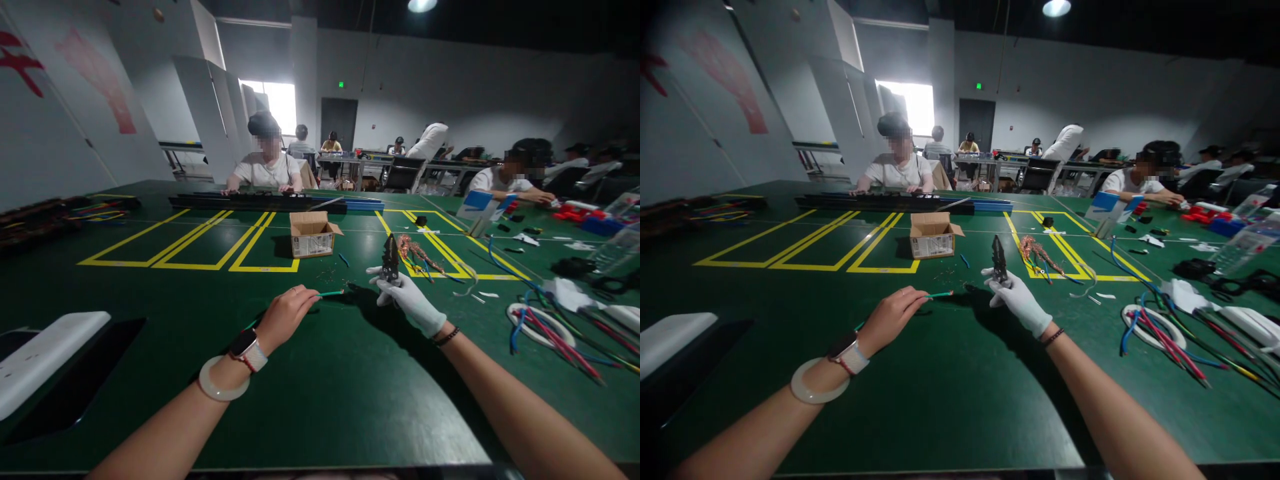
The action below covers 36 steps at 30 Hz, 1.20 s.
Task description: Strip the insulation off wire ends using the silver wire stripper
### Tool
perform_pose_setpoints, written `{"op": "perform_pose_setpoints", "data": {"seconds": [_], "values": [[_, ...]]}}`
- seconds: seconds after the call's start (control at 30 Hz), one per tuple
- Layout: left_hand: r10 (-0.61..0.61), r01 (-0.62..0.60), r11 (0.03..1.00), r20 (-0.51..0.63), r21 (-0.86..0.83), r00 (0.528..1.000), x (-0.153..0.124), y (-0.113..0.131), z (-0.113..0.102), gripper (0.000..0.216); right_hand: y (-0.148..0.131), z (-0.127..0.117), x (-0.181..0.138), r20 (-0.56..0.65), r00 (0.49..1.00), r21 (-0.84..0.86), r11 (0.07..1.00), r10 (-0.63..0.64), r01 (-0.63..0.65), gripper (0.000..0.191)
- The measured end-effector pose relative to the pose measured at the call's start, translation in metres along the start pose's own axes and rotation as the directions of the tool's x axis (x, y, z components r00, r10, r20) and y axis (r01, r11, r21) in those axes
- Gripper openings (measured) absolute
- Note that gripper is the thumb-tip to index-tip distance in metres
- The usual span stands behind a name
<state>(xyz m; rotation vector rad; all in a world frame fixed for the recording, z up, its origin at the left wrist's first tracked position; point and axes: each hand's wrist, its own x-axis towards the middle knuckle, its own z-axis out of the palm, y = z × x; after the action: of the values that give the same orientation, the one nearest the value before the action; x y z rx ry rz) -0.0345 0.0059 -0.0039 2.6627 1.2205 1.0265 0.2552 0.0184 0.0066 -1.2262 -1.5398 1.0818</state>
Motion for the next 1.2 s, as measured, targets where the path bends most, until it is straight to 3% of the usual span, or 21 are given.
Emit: {"op": "perform_pose_setpoints", "data": {"seconds": [0.13, 0.33, 0.43, 0.5, 0.57, 0.67, 0.77, 1.2], "values": [[0.042, -0.042, 0.999, -0.003, -0.001, 0.999, 0.0, 0.003, -0.004, 0.023, 0.001, 0.001, -0.005, -0.093, 0.995, -0.14, 0.99, -0.045, 0.032, 0.036], [0.156, -0.154, 0.986, -0.027, 0.061, 0.987, 0.0, 0.011, -0.013, 0.026, -0.007, 0.016, -0.013, -0.044, 0.998, -0.057, 0.997, -0.047, 0.045, 0.036], [0.177, -0.169, 0.979, -0.06, 0.118, 0.982, -0.001, 0.014, -0.017, 0.025, -0.009, 0.019, -0.017, -0.068, 0.982, -0.272, 0.951, -0.175, 0.15, 0.029], [0.157, -0.144, 0.98, -0.088, 0.135, 0.984, -0.001, 0.016, -0.019, 0.024, -0.01, 0.019, -0.019, -0.11, 0.948, -0.518, 0.831, -0.299, 0.202, 0.027], [0.121, -0.108, 0.986, -0.105, 0.127, 0.987, -0.001, 0.018, -0.019, 0.024, -0.011, 0.018, -0.02, -0.143, 0.928, -0.701, 0.697, -0.345, 0.151, 0.038], [0.076, -0.065, 0.993, -0.107, 0.101, 0.991, -0.001, 0.019, -0.019, 0.024, -0.011, 0.018, -0.02, -0.217, 0.938, -0.804, 0.595, -0.271, -0.014, 0.056], [0.046, -0.038, 0.996, -0.102, 0.077, 0.994, -0.002, 0.02, -0.019, 0.024, -0.01, 0.018, -0.018, -0.257, 0.937, -0.833, 0.547, -0.238, -0.09, 0.061], [-0.05, 0.057, 0.995, -0.087, 0.079, 0.995, -0.004, 0.017, -0.016, 0.02, -0.015, 0.019, -0.019, -0.314, 0.919, -0.891, 0.407, -0.237, -0.199, 0.078]]}}
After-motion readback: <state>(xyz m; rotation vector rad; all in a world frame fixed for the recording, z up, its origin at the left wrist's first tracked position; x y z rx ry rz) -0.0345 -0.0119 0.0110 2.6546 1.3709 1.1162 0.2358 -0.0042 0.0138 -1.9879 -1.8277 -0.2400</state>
